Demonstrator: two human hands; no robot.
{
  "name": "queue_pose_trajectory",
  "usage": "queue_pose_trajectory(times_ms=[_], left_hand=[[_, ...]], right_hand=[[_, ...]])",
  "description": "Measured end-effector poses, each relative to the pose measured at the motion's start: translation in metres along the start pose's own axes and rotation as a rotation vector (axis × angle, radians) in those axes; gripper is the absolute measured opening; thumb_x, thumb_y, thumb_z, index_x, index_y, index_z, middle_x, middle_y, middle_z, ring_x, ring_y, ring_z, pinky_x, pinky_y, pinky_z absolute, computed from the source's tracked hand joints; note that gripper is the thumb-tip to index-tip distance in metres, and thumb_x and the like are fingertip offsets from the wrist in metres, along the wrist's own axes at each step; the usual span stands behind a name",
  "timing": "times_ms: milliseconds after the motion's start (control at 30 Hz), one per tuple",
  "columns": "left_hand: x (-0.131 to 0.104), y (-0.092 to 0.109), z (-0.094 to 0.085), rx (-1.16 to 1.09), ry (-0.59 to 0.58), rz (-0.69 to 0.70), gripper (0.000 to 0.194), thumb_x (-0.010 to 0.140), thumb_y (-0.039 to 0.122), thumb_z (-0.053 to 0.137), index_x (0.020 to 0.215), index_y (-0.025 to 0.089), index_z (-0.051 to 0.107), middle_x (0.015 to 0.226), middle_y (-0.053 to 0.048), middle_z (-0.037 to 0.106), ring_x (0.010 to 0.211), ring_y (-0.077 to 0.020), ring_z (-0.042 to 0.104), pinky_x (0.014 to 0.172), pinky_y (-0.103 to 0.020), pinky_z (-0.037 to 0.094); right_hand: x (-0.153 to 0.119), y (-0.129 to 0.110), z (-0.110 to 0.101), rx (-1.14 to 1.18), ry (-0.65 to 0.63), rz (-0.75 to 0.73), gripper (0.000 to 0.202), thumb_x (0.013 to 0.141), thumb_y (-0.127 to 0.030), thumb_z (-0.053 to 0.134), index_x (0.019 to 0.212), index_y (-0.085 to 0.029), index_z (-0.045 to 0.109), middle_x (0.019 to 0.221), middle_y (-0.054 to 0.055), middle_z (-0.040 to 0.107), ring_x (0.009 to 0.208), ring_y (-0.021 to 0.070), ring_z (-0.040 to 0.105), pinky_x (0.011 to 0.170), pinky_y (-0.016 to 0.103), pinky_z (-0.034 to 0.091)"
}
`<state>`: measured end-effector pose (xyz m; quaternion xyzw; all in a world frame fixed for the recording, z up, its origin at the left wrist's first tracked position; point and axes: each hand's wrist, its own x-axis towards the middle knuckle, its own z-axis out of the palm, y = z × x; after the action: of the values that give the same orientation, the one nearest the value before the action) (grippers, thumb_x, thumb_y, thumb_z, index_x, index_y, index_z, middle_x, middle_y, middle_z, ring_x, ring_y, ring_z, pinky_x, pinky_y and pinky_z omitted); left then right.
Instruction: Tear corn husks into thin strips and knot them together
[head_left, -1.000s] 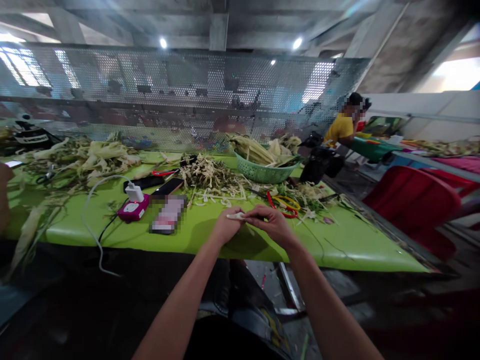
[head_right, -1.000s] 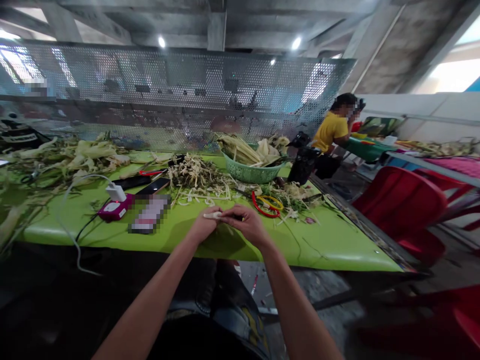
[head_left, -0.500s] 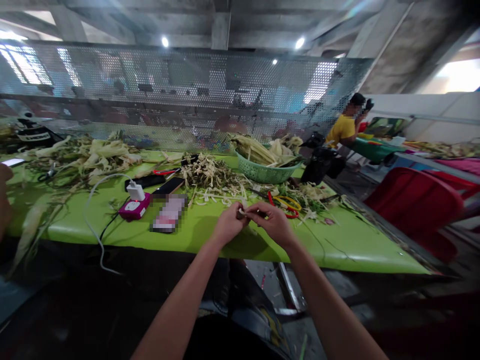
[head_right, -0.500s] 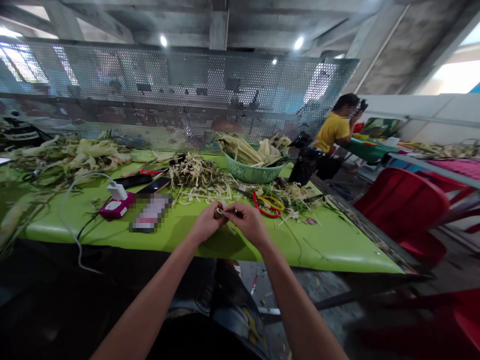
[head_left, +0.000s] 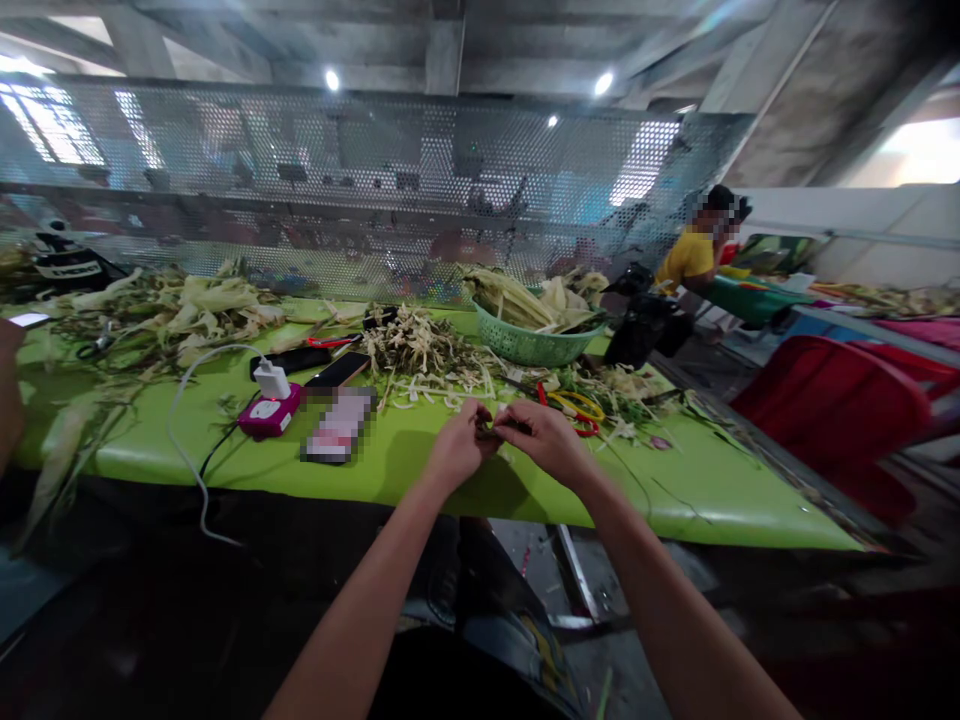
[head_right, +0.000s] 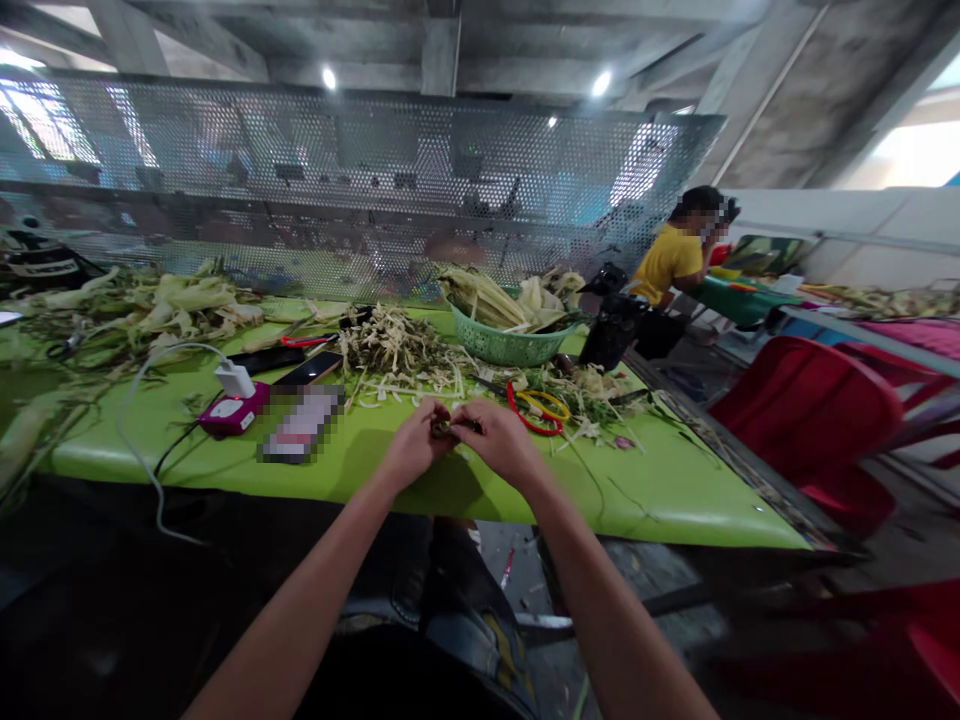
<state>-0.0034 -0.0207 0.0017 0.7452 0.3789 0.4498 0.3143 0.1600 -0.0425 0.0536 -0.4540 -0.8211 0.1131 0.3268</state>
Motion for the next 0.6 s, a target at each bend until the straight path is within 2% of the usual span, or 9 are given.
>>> queue_pose_trajectory(times_ms=[167,267,400,600], left_hand=[[0.002,0.000,0.004,0.123,-0.015,0.051,0.016,0.077,0.022,0.058,0.089,0.019,0.048,0.082,-0.003,0.058,0.070,-0.0158,0.054,0.063,-0.026,0.038],[0.005,-0.002,0.009,0.197,0.006,0.015,0.012,0.078,0.021,0.056,0.087,0.019,0.049,0.076,-0.004,0.057,0.066,-0.0181,0.054,0.060,-0.028,0.036],[0.007,-0.002,0.013,0.283,0.013,-0.043,0.016,0.078,0.022,0.055,0.093,0.019,0.050,0.070,-0.006,0.057,0.063,-0.0220,0.055,0.058,-0.031,0.035],[0.006,0.003,0.010,0.285,-0.003,-0.045,0.014,0.077,0.017,0.054,0.091,0.020,0.050,0.068,-0.004,0.056,0.062,-0.0208,0.054,0.059,-0.031,0.034]], right_hand=[[0.003,-0.006,-0.007,-0.107,-0.091,-0.034,0.009,0.084,-0.022,0.058,0.078,-0.023,0.065,0.076,0.001,0.063,0.071,0.0163,0.057,0.066,0.026,0.039],[0.005,-0.010,-0.008,-0.152,-0.093,-0.048,0.009,0.081,-0.019,0.060,0.076,-0.023,0.066,0.075,0.001,0.062,0.069,0.0158,0.055,0.064,0.026,0.037],[0.007,-0.017,-0.007,-0.231,-0.112,-0.065,0.010,0.080,-0.017,0.060,0.074,-0.024,0.065,0.076,0.001,0.061,0.070,0.0161,0.055,0.062,0.026,0.034],[0.009,-0.025,-0.005,-0.316,-0.140,-0.069,0.013,0.078,-0.014,0.060,0.071,-0.023,0.065,0.078,0.002,0.062,0.069,0.0159,0.055,0.062,0.027,0.032]])
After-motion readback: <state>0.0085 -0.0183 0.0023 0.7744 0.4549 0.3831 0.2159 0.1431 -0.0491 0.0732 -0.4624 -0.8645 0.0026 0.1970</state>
